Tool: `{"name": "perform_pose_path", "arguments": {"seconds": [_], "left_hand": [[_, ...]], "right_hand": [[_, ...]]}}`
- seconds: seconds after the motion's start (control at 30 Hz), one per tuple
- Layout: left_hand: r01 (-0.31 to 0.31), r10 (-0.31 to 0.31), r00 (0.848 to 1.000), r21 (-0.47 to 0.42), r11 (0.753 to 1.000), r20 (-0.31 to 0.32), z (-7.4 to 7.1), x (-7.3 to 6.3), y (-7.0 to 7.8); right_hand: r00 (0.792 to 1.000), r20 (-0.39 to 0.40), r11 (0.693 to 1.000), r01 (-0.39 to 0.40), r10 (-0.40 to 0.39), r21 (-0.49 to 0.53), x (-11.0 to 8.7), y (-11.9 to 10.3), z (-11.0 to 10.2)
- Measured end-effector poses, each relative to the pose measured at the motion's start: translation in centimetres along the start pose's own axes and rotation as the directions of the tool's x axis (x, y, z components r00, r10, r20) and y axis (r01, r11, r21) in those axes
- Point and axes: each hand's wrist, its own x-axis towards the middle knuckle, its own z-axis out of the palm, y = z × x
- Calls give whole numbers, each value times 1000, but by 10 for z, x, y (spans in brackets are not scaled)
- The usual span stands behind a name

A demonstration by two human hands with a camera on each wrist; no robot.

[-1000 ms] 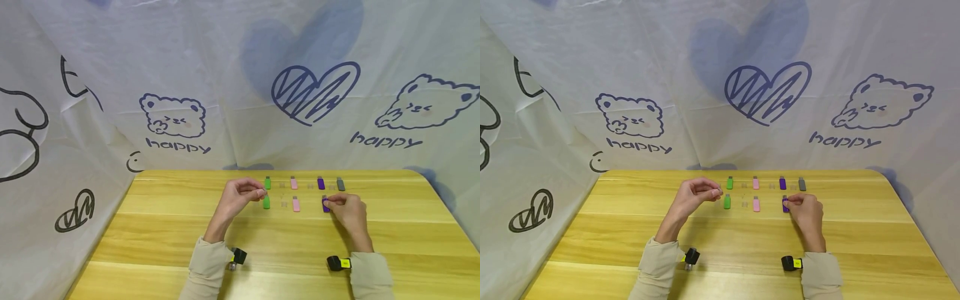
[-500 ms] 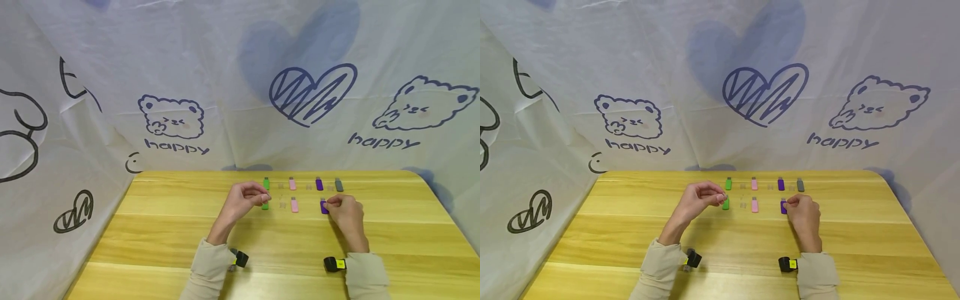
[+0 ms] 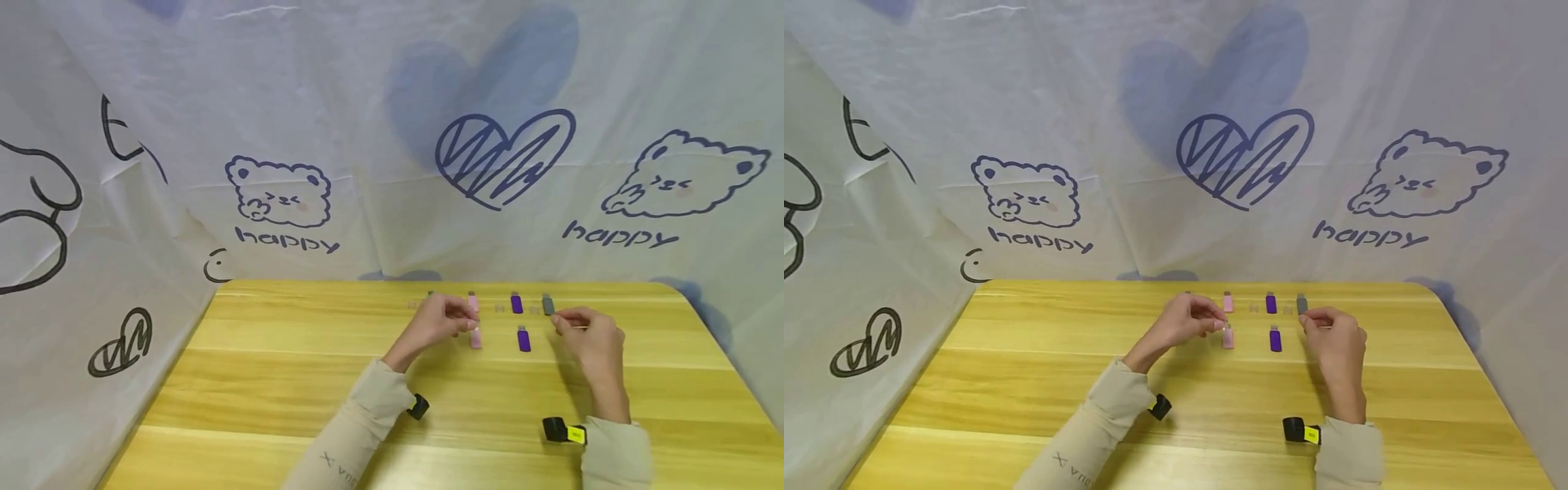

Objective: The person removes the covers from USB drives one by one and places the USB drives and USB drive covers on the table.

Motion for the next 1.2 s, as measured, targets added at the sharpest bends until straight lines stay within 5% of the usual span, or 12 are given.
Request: {"name": "perform_pose_path", "arguments": {"seconds": [0.23, 0.47, 0.6, 0.9, 1.13, 1.2], "left_hand": [[26, -53, 994, 270, 962, 91, 33, 39, 4], [-15, -69, 988, 535, 845, 136, 55, 58, 2], [-21, -75, 987, 580, 814, 141, 61, 62, 0], [-42, -56, 988, 606, 794, 141, 64, 64, -1], [-79, -13, 991, 678, 731, 130, 67, 65, -6], [-96, 9, 991, 676, 731, 132, 67, 65, -7]], "right_hand": [[994, -33, 993, -107, 109, 55, 2, 9, -28], [986, -46, 984, -159, 163, 84, 4, 23, -39], [985, -51, 982, -159, 165, 99, 4, 26, -41], [983, -55, 981, -166, 173, 105, 5, 27, -45], [981, -47, 979, -181, 186, 98, 5, 28, -44], [981, -44, 978, -183, 188, 97, 4, 28, -44]]}}
